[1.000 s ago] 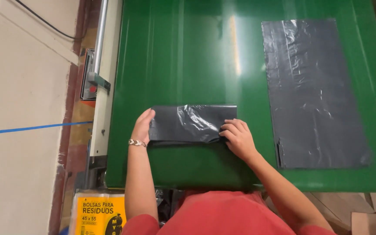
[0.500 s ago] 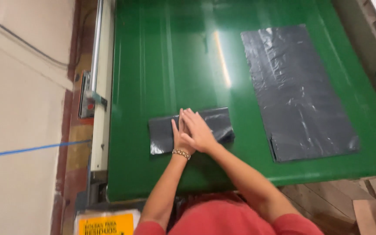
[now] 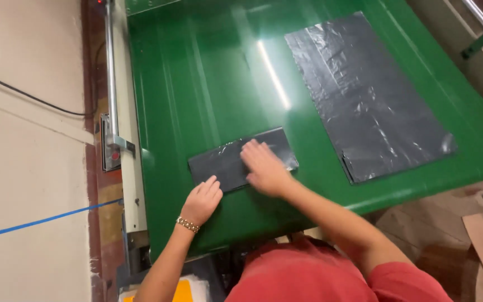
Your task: Folding plastic bags coming off a production line and placing them into a storage crate.
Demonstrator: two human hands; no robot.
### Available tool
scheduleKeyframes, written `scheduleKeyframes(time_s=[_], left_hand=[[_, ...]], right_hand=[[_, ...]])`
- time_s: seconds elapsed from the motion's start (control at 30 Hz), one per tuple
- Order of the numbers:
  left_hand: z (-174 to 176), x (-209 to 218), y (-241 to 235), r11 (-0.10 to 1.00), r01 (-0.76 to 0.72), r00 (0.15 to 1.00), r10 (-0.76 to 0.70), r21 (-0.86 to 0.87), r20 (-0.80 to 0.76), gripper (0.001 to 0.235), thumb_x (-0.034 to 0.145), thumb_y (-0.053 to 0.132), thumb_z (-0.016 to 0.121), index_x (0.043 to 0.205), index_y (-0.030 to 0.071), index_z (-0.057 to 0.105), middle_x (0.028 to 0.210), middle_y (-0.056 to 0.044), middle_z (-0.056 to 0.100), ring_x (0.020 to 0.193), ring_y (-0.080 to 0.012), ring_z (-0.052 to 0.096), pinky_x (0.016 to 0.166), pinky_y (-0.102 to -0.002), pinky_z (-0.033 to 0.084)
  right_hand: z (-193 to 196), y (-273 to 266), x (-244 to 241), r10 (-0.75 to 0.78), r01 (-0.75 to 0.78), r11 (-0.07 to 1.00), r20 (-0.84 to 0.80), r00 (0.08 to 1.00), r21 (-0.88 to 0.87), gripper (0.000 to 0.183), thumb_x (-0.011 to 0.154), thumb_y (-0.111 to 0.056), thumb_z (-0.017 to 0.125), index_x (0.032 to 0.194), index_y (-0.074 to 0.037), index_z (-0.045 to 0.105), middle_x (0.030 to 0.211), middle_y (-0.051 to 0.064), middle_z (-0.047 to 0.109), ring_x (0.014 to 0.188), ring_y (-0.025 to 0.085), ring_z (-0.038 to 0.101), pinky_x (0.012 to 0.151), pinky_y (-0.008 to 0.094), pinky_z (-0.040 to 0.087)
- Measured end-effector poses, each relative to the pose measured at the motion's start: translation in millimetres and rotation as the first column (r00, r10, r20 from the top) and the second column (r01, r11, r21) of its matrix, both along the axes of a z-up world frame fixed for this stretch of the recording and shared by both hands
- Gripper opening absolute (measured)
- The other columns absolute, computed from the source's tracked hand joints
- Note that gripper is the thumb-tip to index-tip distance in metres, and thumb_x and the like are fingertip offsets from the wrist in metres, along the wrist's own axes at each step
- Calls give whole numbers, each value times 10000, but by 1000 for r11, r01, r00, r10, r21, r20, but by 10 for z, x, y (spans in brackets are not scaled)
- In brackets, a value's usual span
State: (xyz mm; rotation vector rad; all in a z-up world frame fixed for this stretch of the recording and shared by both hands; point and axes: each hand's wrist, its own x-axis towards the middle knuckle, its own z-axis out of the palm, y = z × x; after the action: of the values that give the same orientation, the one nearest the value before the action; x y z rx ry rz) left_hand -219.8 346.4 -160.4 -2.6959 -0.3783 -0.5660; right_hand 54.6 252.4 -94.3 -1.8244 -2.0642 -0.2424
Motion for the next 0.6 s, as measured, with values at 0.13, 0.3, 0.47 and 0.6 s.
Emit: scheduleKeyframes(time_s=[0.13,0.3,0.47,0.6], left_hand=[[430,169,-324,986,167,966,-160,18,-205,110,933,231,461,826,224,485,765,66,446,659,-161,514,460,-319,409],[245,318,-407,979,79,919,-145,-188,-367,329,748,474,653,917,201,585,782,16,577,697,-202,609,517,-369,484],[165,246,-331,967,-129,855,-4,-221,-518,409,764,578,689,848,181,634,730,-8,623,684,-240,656,549,-406,500],[110,247,-303,997,19,939,-41,-68,-342,109,825,255,582,741,187,592,637,-11,535,571,-236,594,473,-387,456]], right_hand=[[-457,-377,-706,205,-214,976,-144,968,-47,799,698,-222,743,1422,-13,477,1499,203,453,1426,374,398,1179,517,306],[-657,-578,-799,155,-148,988,-172,973,53,557,823,-231,668,1334,-27,582,1441,146,550,1368,291,499,1173,453,346],[-472,-529,-795,139,-132,990,-195,971,48,601,785,-186,722,1338,-8,568,1452,170,535,1383,311,483,1184,463,331],[-397,-485,-812,178,-168,984,-240,954,61,695,778,-218,709,1397,19,500,1515,195,454,1443,337,397,1215,488,269]])
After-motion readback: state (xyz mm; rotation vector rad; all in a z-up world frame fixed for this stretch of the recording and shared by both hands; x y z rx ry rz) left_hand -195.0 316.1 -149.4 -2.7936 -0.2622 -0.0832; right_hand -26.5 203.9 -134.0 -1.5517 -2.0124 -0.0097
